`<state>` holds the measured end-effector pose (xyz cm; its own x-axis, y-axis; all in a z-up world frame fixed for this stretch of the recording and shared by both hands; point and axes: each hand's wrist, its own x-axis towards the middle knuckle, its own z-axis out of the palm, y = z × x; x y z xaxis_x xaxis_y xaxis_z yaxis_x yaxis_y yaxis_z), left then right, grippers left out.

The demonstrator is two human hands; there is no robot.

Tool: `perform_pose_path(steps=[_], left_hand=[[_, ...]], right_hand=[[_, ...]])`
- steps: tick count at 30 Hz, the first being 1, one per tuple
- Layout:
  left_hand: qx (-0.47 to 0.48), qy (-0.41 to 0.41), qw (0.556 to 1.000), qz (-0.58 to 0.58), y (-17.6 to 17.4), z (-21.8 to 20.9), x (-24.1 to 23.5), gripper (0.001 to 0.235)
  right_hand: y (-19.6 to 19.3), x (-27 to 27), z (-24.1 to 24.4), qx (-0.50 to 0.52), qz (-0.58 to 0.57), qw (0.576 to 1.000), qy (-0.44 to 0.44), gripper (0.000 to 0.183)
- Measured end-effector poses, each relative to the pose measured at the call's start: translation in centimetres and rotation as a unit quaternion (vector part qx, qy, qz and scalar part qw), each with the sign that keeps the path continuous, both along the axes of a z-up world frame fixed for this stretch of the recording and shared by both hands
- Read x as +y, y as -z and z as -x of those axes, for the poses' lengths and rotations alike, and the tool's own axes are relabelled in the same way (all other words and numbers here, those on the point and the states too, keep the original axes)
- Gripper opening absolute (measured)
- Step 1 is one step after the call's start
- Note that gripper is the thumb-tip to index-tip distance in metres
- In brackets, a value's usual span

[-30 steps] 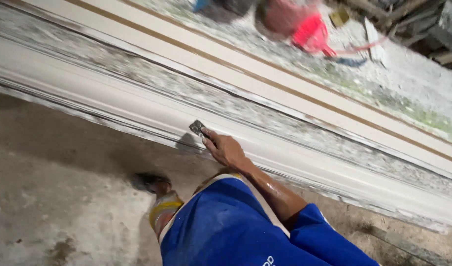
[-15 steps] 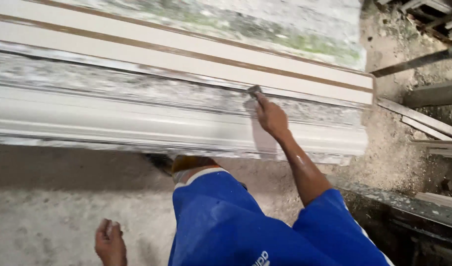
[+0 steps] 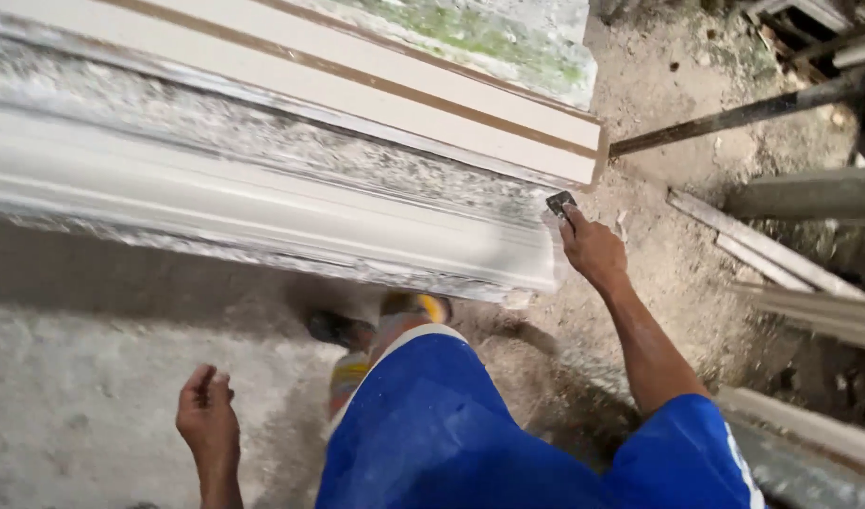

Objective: Scraping the edges of decorative moldings to remove excess material and smooth the finish.

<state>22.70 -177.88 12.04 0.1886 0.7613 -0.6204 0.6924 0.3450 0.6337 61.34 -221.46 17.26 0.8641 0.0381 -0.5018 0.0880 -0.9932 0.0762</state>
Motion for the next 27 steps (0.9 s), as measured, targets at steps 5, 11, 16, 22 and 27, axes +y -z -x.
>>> perform_pose_path(steps=[5,11,16,22,27], left_hand=[[-0.003,-0.032,0.999,-0.035,4.4,-1.5,-9.2,0.039],[-0.125,-0.042,0.984,-0.117,9.9,-4.4,-21.8,0.035],[-0.105,-0.071,0.986,-0.106,5.5,-9.1,-29.5,0.03],[-0.081,-0.131,0.984,-0.085,8.3,-2.8,-32.9,0.034],[-0.022,-0.203,0.975,-0.087,12.8,4.3,-37.8,0.035]], right_hand=[[2.7,-8.3,-6.7,0.036,0.115,0.976,-0.184,0.055],[-0.1,-7.2,-10.5,0.028,0.083,0.904,-0.417,0.045],[1.7,1.2,-11.9,0.021,-0.008,0.867,-0.497,0.041],[-0.5,-4.9,-11.7,0.045,0.006,0.866,-0.498,0.044],[1.3,-2.3,-12.4,0.008,0.025,0.846,-0.533,0.041]])
